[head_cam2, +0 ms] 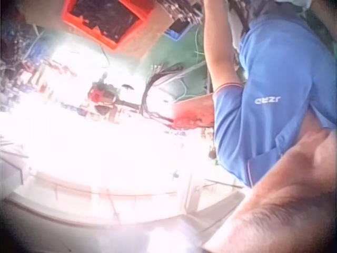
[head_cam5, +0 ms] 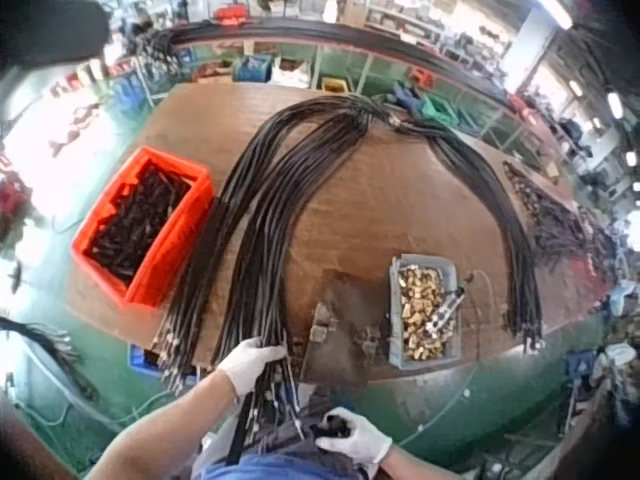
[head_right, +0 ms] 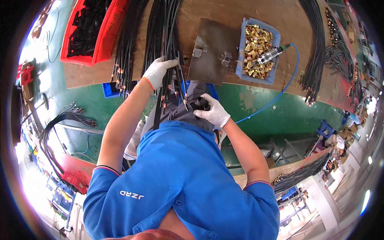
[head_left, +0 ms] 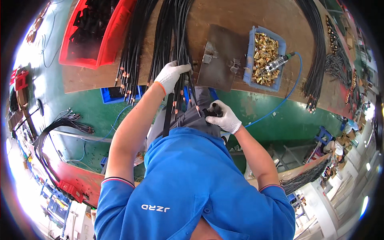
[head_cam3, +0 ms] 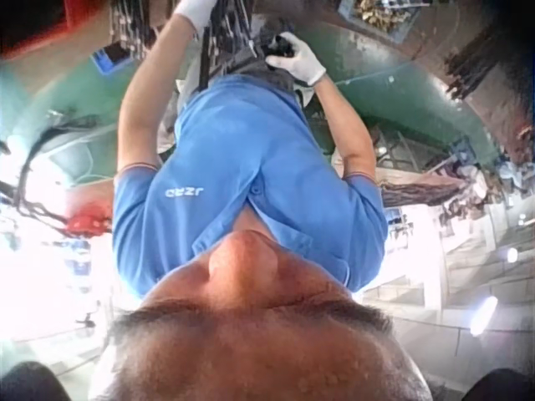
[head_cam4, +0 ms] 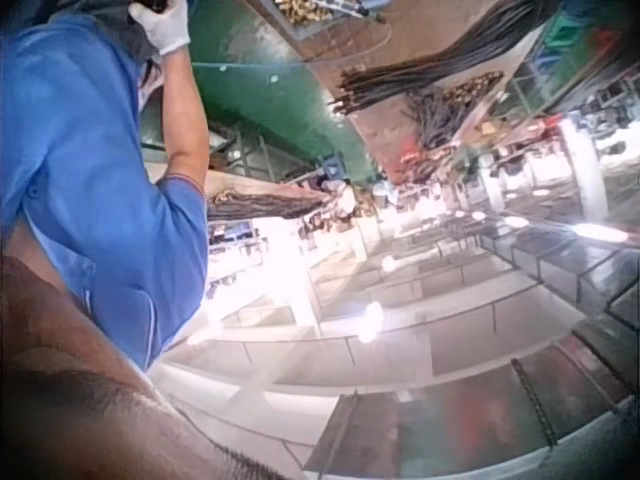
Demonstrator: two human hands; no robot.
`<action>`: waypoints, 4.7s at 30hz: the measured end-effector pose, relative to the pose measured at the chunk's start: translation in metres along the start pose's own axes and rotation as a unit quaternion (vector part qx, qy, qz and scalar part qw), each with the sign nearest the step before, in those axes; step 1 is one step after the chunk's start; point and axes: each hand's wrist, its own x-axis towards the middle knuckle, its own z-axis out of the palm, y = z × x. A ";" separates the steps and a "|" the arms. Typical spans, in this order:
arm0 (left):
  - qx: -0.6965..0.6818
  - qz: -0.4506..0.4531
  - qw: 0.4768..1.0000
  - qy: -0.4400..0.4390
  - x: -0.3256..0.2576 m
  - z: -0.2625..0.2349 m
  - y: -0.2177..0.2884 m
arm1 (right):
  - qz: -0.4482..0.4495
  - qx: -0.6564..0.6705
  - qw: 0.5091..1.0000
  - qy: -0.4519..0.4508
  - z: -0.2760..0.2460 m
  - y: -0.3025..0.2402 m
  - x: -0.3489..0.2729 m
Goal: The person pours small metallic components from a plastic bag into a blue tray. They then pick up black cables from a pile and repeatedly slide black plastic sleeves onto the exposed copper ends of the wires. The person works with a bundle of cables, handling them one by one to attach the sleeves.
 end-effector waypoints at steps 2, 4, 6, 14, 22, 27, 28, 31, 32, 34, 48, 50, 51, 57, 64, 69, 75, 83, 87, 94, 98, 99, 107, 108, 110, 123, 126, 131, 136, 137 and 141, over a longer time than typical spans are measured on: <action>-0.025 0.038 0.999 0.001 0.005 0.002 -0.008 | 0.012 -0.002 1.000 -0.006 0.001 -0.001 -0.009; -0.016 0.050 0.999 0.006 0.009 0.001 -0.010 | 0.005 -0.009 1.000 -0.004 0.003 0.001 -0.013; -0.022 0.049 0.999 0.010 0.010 0.003 -0.012 | -0.002 -0.015 1.000 -0.004 0.003 0.004 -0.016; -0.002 0.082 0.996 0.025 0.011 0.004 -0.017 | 0.034 0.044 0.998 -0.010 0.009 0.000 -0.012; 0.039 0.097 0.991 0.087 0.011 0.006 -0.020 | -0.007 -0.242 0.967 0.079 0.031 -0.011 -0.014; 0.033 0.095 0.989 0.106 0.013 0.012 -0.021 | 0.024 -0.287 0.951 0.114 0.036 -0.025 -0.018; 0.034 0.095 0.990 0.103 0.012 0.015 -0.020 | 0.022 -0.230 0.966 0.120 0.036 -0.020 -0.016; 0.018 0.088 0.992 0.093 0.004 0.026 -0.012 | 0.032 -0.040 0.991 0.127 0.034 -0.024 -0.005; 0.008 0.085 0.992 0.089 0.002 0.027 -0.010 | 0.020 -0.013 0.991 0.131 0.034 -0.029 0.002; 0.005 0.079 0.994 0.080 0.004 0.025 -0.008 | -0.009 0.041 0.990 0.135 0.034 -0.036 0.019; -0.021 0.039 0.998 0.039 -0.006 -0.041 0.001 | -0.040 0.092 0.971 0.216 0.020 -0.085 0.218; -0.036 0.032 0.998 0.040 -0.012 -0.037 0.006 | -0.019 0.136 0.970 0.202 0.011 -0.090 0.226; -0.047 0.024 0.998 0.045 -0.018 -0.031 0.010 | -0.012 0.182 0.966 0.182 0.009 -0.093 0.222; -0.091 0.035 0.995 0.012 0.003 -0.033 -0.012 | 0.035 0.280 0.953 0.106 0.019 -0.086 0.160; -0.056 -0.003 0.998 0.038 0.003 -0.024 -0.011 | 0.044 0.174 0.975 0.127 0.026 -0.029 0.082; -0.002 0.011 1.000 0.004 0.003 -0.016 -0.006 | 0.016 0.052 0.996 0.067 0.029 -0.029 0.046; 0.009 0.017 1.000 0.016 0.003 -0.005 -0.005 | 0.015 0.063 0.996 0.054 0.036 -0.036 0.033; 0.007 0.038 0.999 0.032 -0.005 0.000 -0.005 | 0.015 0.075 0.997 0.025 0.033 -0.029 0.034; 0.001 0.063 0.998 0.031 0.001 -0.003 -0.011 | 0.021 0.057 0.998 0.017 0.032 -0.034 0.036; -0.002 0.034 0.998 0.056 0.000 -0.005 -0.011 | 0.054 0.134 0.989 0.012 0.042 -0.042 0.037; -0.031 0.031 0.998 0.037 0.005 -0.008 -0.016 | 0.072 0.274 0.958 0.039 0.052 -0.038 0.044; -0.024 0.029 0.999 0.035 0.004 -0.009 -0.014 | 0.056 0.273 0.959 0.054 0.055 -0.038 0.048; 0.059 0.018 0.997 0.049 0.004 -0.012 -0.012 | -0.006 0.096 0.986 0.140 0.059 -0.026 0.109; 0.054 0.028 0.997 0.051 0.005 -0.016 -0.014 | -0.026 0.117 0.983 0.138 0.059 -0.025 0.121; 0.042 0.047 0.996 0.056 0.008 -0.028 -0.021 | -0.024 0.117 0.984 0.134 0.060 -0.047 0.138; 0.008 0.039 0.999 0.028 -0.012 -0.052 -0.003 | -0.047 -0.263 0.946 0.183 0.011 -0.128 0.213; 0.004 0.029 0.999 0.034 -0.020 -0.035 0.006 | -0.014 -0.339 0.939 0.048 0.022 -0.121 0.172; -0.024 0.084 0.996 0.026 -0.002 -0.031 -0.021 | 0.013 -0.247 0.969 -0.011 0.042 -0.085 0.140; 0.014 0.056 0.996 0.063 -0.010 -0.025 -0.008 | -0.009 -0.118 0.992 -0.031 0.032 -0.060 0.155; 0.010 0.059 0.996 0.059 -0.013 -0.025 -0.006 | 0.010 -0.166 0.986 -0.009 0.029 -0.061 0.155; -0.063 0.052 0.997 0.010 -0.005 -0.034 -0.011 | -0.040 -0.217 0.974 0.060 0.030 -0.063 0.146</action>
